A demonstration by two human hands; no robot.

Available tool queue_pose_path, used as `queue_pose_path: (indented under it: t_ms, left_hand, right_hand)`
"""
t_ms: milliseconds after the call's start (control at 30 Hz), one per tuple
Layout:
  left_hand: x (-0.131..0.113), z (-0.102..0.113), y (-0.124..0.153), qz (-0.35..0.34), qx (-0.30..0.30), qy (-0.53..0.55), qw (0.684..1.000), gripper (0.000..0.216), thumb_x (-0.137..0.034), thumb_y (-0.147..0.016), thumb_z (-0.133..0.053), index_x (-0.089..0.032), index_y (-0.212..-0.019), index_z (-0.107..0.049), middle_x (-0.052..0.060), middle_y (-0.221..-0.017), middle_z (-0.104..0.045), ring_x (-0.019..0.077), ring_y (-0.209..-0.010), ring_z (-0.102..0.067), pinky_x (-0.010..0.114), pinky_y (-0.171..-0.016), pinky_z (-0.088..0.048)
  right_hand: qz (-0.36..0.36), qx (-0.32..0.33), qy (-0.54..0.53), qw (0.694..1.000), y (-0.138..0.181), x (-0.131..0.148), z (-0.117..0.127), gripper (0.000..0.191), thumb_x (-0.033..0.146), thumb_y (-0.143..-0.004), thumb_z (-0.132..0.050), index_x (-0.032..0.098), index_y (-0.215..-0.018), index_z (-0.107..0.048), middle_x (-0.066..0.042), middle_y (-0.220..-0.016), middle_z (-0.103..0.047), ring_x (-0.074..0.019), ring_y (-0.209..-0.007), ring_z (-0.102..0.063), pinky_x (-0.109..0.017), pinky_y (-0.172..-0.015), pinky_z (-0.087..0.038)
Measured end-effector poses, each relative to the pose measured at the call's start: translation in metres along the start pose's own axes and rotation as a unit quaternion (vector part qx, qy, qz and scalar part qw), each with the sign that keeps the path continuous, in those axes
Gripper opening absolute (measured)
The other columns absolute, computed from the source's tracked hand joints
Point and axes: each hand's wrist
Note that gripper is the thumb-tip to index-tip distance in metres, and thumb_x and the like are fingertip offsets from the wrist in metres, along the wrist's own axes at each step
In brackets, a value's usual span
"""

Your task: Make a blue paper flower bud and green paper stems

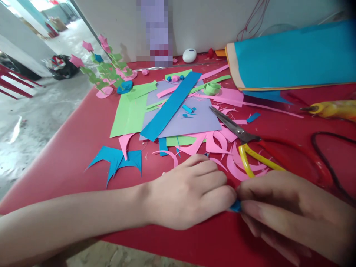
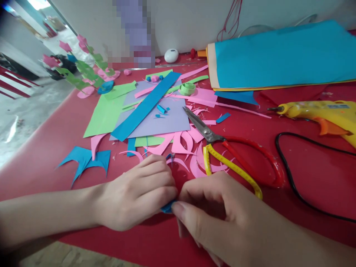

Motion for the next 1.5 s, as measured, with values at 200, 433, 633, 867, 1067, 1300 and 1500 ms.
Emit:
queue_pose_path:
  t_ms: [200, 433, 633, 867, 1067, 1300, 1500]
  left_hand:
    - [-0.001, -0.001, -0.001, -0.002, 0.013, -0.021, 1.0, 0.032, -0.011, -0.091, -0.027, -0.01, -0.075, -0.055, 0.006, -0.067, -0.057, 0.0165, -0.062, -0.043, 0.035, -0.068, -0.039]
    - [-0.002, -0.001, 0.001, 0.005, 0.03, -0.063, 0.998, 0.037, -0.011, -0.091, -0.026, -0.009, -0.074, -0.058, 0.005, -0.064, -0.055, 0.0167, -0.062, -0.044, 0.034, -0.069, -0.038]
    - [-0.003, 0.0, 0.002, 0.004, 0.019, -0.107, 0.994, 0.037, -0.011, -0.09, -0.029, -0.011, -0.068, -0.058, 0.003, -0.058, -0.052, 0.016, -0.058, -0.043, 0.033, -0.066, -0.038]
    - [-0.002, 0.0, 0.003, -0.018, -0.001, -0.104, 0.994, 0.033, -0.011, -0.088, -0.034, -0.014, -0.065, -0.056, 0.001, -0.053, -0.047, 0.0152, -0.055, -0.039, 0.032, -0.062, -0.037]
    - [-0.003, 0.0, 0.003, -0.025, 0.002, -0.103, 0.994, 0.029, -0.01, -0.088, -0.034, -0.014, -0.068, -0.056, 0.001, -0.054, -0.048, 0.0152, -0.056, -0.04, 0.032, -0.064, -0.038]
    - [-0.005, -0.002, 0.003, -0.04, -0.005, -0.121, 0.992, 0.032, -0.009, -0.087, -0.034, -0.014, -0.062, -0.053, 0.001, -0.052, -0.045, 0.0149, -0.054, -0.04, 0.03, -0.061, -0.036]
    - [-0.004, -0.003, 0.003, -0.049, 0.01, -0.122, 0.991, 0.031, -0.009, -0.085, -0.036, -0.015, -0.059, -0.051, 0.001, -0.051, -0.044, 0.0155, -0.053, -0.039, 0.031, -0.06, -0.036]
  right_hand:
    - [-0.049, 0.063, 0.016, 0.997, -0.001, 0.003, 0.005, 0.028, 0.043, -0.081, -0.049, 0.021, -0.064, -0.054, 0.006, -0.049, -0.047, -0.0062, -0.039, -0.043, -0.017, -0.034, -0.03]
    - [-0.01, 0.074, 0.041, 0.996, -0.007, 0.003, 0.005, 0.028, 0.038, -0.081, -0.05, 0.021, -0.059, -0.047, 0.006, -0.052, -0.046, -0.0065, -0.041, -0.042, -0.019, -0.038, -0.032]
    - [-0.011, 0.055, 0.08, 0.995, -0.006, 0.001, 0.004, 0.027, 0.041, -0.079, -0.048, 0.022, -0.06, -0.048, 0.004, -0.055, -0.048, -0.0101, -0.048, -0.045, -0.022, -0.043, -0.035]
    - [-0.018, 0.014, 0.073, 0.997, 0.001, -0.008, -0.001, 0.025, 0.044, -0.078, -0.05, 0.023, -0.066, -0.051, 0.002, -0.06, -0.057, -0.013, -0.054, -0.052, -0.023, -0.048, -0.043]
    - [0.045, 0.03, 0.115, 0.992, -0.007, -0.008, 0.0, 0.018, 0.032, -0.079, -0.046, 0.022, -0.065, -0.051, 0.001, -0.058, -0.059, -0.0147, -0.054, -0.056, -0.024, -0.045, -0.041]
    - [0.064, 0.046, 0.161, 0.984, -0.013, -0.01, -0.002, 0.021, 0.022, -0.071, -0.046, 0.021, -0.051, -0.043, 0.001, -0.049, -0.056, -0.0136, -0.047, -0.052, -0.023, -0.039, -0.032]
    - [0.046, 0.04, 0.134, 0.989, -0.017, -0.009, -0.006, 0.018, 0.028, -0.069, -0.045, 0.021, -0.053, -0.041, 0.002, -0.051, -0.044, -0.0119, -0.048, -0.041, -0.023, -0.04, -0.03]
Point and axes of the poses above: each hand's wrist, its own y-axis away from the middle knuckle, its own z-axis out of the back of the hand, x = y × z
